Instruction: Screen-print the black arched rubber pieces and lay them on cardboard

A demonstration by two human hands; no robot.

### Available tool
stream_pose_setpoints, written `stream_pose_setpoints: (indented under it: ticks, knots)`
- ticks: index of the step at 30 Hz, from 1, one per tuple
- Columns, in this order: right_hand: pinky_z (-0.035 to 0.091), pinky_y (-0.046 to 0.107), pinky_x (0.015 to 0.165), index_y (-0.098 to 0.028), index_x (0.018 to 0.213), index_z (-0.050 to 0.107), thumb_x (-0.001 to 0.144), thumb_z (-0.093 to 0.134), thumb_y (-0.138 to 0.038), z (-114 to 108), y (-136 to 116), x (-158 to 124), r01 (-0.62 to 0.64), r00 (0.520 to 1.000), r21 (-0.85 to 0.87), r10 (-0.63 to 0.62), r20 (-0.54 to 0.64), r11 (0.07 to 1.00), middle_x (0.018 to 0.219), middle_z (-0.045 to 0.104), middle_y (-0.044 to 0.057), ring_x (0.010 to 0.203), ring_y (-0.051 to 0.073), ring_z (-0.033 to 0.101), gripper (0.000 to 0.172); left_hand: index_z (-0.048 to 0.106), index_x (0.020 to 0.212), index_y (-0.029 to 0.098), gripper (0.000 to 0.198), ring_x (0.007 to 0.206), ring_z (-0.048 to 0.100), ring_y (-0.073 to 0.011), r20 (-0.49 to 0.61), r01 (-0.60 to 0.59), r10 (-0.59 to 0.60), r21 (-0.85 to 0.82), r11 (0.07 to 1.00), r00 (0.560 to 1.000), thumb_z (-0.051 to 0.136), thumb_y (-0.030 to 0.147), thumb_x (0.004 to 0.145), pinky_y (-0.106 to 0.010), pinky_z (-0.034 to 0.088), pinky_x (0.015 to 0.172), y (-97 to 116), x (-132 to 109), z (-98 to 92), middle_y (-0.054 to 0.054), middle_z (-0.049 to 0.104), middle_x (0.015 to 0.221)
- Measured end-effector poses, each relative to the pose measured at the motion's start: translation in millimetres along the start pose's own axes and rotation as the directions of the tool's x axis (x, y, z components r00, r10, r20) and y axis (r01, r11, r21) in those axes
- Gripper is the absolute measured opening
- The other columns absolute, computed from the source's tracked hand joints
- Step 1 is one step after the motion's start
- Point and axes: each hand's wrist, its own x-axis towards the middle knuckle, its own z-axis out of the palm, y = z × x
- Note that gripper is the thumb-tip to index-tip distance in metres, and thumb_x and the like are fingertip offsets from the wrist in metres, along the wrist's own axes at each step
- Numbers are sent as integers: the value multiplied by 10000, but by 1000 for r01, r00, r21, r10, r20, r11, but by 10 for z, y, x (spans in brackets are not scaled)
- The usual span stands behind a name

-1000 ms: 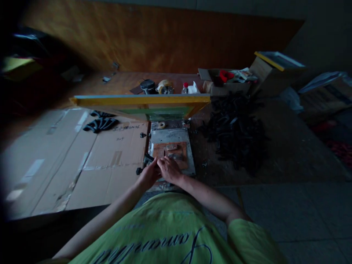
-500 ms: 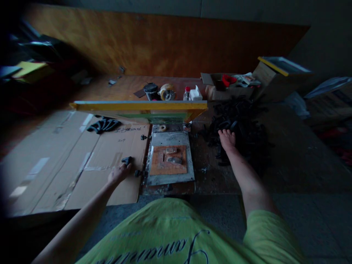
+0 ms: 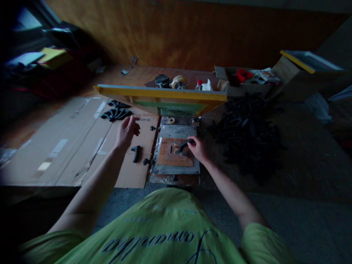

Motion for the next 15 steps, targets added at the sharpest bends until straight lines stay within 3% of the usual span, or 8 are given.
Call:
stream_pose_setpoints:
  ticks: [3, 6, 9, 11, 15]
  knots:
    - [548, 368, 879, -205, 944, 663, 869, 538, -203, 400, -36, -90, 52, 998, 6, -53, 16, 999, 985, 693, 80, 972, 217, 662, 145, 538, 981, 214, 459, 434, 484, -74, -73, -175, 162, -241, 955, 984, 435, 660, 940, -209, 334, 425, 443, 118, 150, 54, 563, 623]
    - [547, 348, 898, -209, 976, 714, 876, 514, -112, 570, -2, -186, 104, 992, -167, -90, 92, 981, 1021, 686, 81, 994, 203, 658, 244, 492, 793, 226, 472, 416, 489, -85, -45, -215, 212, -306, 927, 976, 473, 682, 914, -227, 339, 420, 669, 132, 219, 37, 565, 588]
    - [553, 310, 882, -242, 1117, 738, 892, 527, -92, 607, -23, -286, 147, 983, -345, -100, 152, 927, 1120, 683, 80, 1009, 193, 656, 343, 496, 732, 230, 515, 424, 485, -90, -25, -198, 199, -289, 937, 980, 487, 723, 878, -241, 360, 423, 671, 51, 241, 18, 565, 589]
    - [550, 314, 892, -253, 1129, 749, 910, 555, -137, 560, -53, -331, 181, 980, -406, -127, 156, 896, 1177, 677, 87, 1051, 206, 645, 316, 539, 762, 226, 531, 442, 486, -97, -18, -171, 173, -284, 943, 985, 463, 739, 879, -245, 375, 430, 599, -61, 220, 9, 569, 595]
    - [547, 362, 877, -177, 1083, 756, 932, 561, -210, 192, 4, -249, 162, 980, -394, -102, 169, 905, 1126, 695, 121, 1026, 239, 640, 249, 676, 938, 177, 583, 607, 574, -132, 54, -70, 83, -206, 976, 995, 466, 718, 890, -241, 428, 512, 334, -435, 82, -28, 620, 684]
